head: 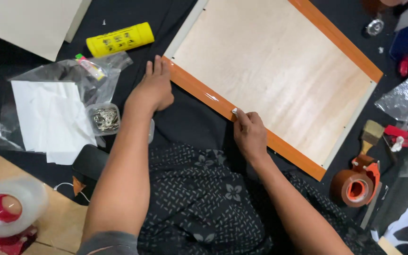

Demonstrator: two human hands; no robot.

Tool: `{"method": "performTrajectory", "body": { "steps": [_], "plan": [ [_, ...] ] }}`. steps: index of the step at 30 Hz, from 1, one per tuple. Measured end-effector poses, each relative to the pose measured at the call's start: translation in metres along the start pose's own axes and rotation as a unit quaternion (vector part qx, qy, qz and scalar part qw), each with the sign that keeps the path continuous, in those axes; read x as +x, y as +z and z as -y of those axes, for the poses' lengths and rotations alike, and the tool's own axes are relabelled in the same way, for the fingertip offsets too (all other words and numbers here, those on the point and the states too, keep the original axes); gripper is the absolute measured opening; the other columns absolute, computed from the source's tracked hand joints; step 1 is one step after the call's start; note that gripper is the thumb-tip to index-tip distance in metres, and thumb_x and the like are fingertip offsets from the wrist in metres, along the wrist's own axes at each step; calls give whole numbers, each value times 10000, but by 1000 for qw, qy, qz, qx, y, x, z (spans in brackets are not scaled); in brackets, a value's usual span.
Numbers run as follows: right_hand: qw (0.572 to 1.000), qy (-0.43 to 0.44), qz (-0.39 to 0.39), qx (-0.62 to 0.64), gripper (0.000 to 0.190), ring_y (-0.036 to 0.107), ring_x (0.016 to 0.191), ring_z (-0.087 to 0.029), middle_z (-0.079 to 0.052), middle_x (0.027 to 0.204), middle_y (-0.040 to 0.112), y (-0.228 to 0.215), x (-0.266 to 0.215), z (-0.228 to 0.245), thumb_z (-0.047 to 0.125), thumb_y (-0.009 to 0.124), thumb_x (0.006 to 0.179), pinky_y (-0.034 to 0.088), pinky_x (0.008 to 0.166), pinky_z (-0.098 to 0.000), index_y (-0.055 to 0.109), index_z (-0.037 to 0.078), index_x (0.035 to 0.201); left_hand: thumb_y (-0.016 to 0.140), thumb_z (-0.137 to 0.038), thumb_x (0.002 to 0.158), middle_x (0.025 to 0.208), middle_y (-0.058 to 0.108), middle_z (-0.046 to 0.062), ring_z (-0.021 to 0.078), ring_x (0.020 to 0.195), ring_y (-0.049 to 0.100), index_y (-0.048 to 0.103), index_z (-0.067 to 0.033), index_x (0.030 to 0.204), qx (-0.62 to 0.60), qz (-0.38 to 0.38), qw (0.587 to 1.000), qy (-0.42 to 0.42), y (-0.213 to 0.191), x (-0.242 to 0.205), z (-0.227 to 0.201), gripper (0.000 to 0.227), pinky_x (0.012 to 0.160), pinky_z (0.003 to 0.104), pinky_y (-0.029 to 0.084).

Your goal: Applying adhesive tape to the edges of a wooden board for framing

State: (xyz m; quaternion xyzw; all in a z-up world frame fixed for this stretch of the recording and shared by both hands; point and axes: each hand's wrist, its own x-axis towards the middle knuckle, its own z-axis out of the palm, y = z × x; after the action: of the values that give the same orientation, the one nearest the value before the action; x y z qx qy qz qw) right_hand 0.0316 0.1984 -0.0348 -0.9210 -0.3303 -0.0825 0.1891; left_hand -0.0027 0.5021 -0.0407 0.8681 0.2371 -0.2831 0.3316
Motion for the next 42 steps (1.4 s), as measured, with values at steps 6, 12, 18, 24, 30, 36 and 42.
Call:
{"method": "performTrajectory", "body": {
  "steps": [6, 12, 18, 24, 30, 36, 42],
  "plan": [
    [990, -139, 17, 35, 424, 628, 908, -410, -194, 1071, 559, 52, 37, 54, 1, 607, 861, 535, 705, -457, 624, -1, 1284, 473, 10, 853, 1715, -60, 217, 382, 1588, -32, 34, 76, 1614, -28, 44, 998, -19, -4, 10, -8, 881, 1291, 502, 130],
    [974, -215, 71, 8, 584, 514, 1071, -421, -211, 1239, 475, 113, 91, 98, 221, 586, 851, 416, 879, -447, 530, 2, 1390, 485, -72, 882, 1714, -19, 214, 388, 1585, 34, 58, 52, 1617, -40, 29, 999, 6, 13, 38, 13, 860, 1255, 567, 207],
    [970, -219, 90, -51, 762, 436, 1325, -445, -227, 1433, 434, 97, 79, 88, 385, 682, 895, 344, 1079, -510, 425, 19, 1511, 433, -70, 879, 1702, 69, 249, 425, 1564, 140, 88, 75, 1611, -58, 15, 998, 26, 5, 28, 16, 822, 1235, 589, 254],
    [968, -177, 178, -26, 880, 275, 1540, -411, -270, 1641, 278, 87, 87, 112, 372, 635, 910, 199, 1286, -498, 269, -81, 1570, 612, -70, 865, 1213, 678, 250, 475, 1072, 643, 291, -18, 1570, -103, -174, 979, 24, -19, 14, 22, 777, 888, 556, 487],
    [968, -164, 190, -9, 820, 132, 1599, -363, -213, 1699, 156, 116, 99, 127, 478, 540, 987, 138, 1311, -509, 315, -28, 1592, 615, -51, 824, 1243, 700, 183, 419, 1088, 651, 612, -8, 1335, -148, -257, 953, 62, -26, -4, 16, 513, 894, 483, 506],
    [970, -160, 184, -9, 837, 198, 1567, -391, -253, 1654, 285, 99, 82, 124, 505, 542, 984, 152, 1290, -495, 332, -53, 1571, 461, -135, 966, 1617, 295, 273, 432, 1487, 292, 324, 81, 1522, -96, -171, 978, 74, -1, 10, -1, 612, 1137, 495, 344],
    [977, -123, 170, -26, 840, 213, 1582, -372, -242, 1672, 263, 72, 45, 99, 491, 571, 1000, 150, 1300, -468, 298, -43, 1588, 503, -202, 974, 1647, 185, 312, 453, 1517, 209, 203, 107, 1559, -47, -87, 994, 53, 12, 20, -5, 727, 1151, 521, 316]
  ]
}}
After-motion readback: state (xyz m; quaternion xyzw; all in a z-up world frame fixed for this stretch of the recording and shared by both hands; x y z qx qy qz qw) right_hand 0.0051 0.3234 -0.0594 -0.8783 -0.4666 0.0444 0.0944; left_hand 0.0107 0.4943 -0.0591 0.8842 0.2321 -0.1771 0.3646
